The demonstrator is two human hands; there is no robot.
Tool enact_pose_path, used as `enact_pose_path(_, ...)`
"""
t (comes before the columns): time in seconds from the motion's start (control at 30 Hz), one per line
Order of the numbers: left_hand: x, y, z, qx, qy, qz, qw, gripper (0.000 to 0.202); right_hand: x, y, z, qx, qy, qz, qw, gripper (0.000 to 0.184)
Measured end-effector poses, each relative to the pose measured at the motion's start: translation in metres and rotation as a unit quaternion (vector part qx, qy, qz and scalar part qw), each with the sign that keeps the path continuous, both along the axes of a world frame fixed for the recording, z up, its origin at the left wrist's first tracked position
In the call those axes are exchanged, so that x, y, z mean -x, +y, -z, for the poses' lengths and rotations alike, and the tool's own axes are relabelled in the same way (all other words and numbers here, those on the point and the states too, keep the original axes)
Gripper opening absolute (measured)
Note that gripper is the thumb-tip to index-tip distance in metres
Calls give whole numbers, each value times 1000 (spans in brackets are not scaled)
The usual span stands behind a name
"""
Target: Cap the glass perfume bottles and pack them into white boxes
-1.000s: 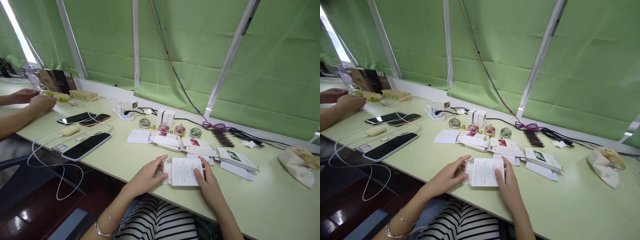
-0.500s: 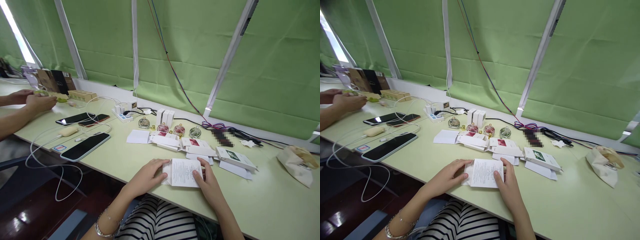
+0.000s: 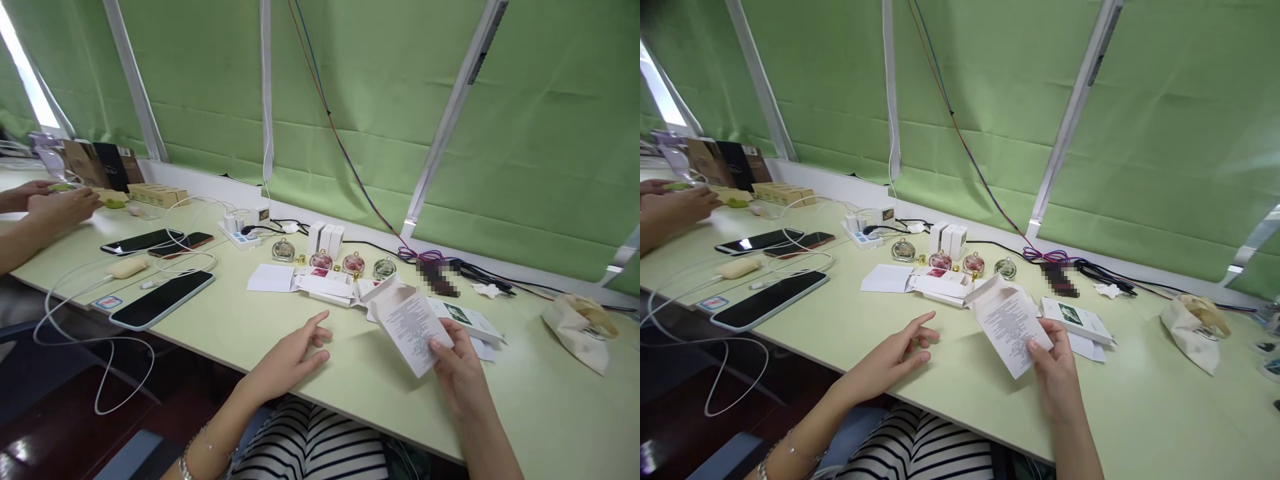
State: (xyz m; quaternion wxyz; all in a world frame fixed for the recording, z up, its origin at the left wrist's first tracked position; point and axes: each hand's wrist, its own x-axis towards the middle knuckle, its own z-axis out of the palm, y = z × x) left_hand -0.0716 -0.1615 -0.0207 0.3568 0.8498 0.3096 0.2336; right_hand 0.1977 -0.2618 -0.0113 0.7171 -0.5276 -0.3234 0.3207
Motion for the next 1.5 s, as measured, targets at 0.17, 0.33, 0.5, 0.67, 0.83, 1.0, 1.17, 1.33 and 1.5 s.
enact_pose_path(0.17, 0, -1, -2, -7, 22, -2, 1000, 49, -27, -9, -2, -31, 60, 84, 994, 27)
enact_pose_path(0.33, -1, -1, -3, -13, 24, -9, 1000, 48, -34, -15, -7, -117, 101, 96, 983, 36)
enact_pose_path(0.5, -1, 1, -2, -15, 16, -8, 1000, 47, -27, -7, -6, -72, 70, 67, 993, 42)
enact_pose_path(0.67, 0, 2, -1, -21, 20, -7, 1000, 47, -26, -5, 2, -34, 19, 19, 999, 58)
enact_pose_path(0.83, -1, 2, -2, -28, 33, -7, 999, 46, -22, -10, 7, 147, -186, -7, 972, 50)
enact_pose_path(1.0, -1, 0, -2, -30, 26, -11, 999, 45, -18, -12, 1, 259, -332, -68, 904, 31)
enact_pose_path(1.17, -1, 0, -4, -27, 25, -12, 999, 45, -17, -8, 2, 269, -366, -46, 889, 27)
enact_pose_path(1.33, -1, -2, -5, -34, 30, -15, 999, 45, -29, -11, 12, 298, -392, -78, 867, 34)
enact_pose_path(1.5, 0, -6, 0, -36, 19, -18, 999, 50, -47, -31, 13, 318, -401, -10, 859, 54)
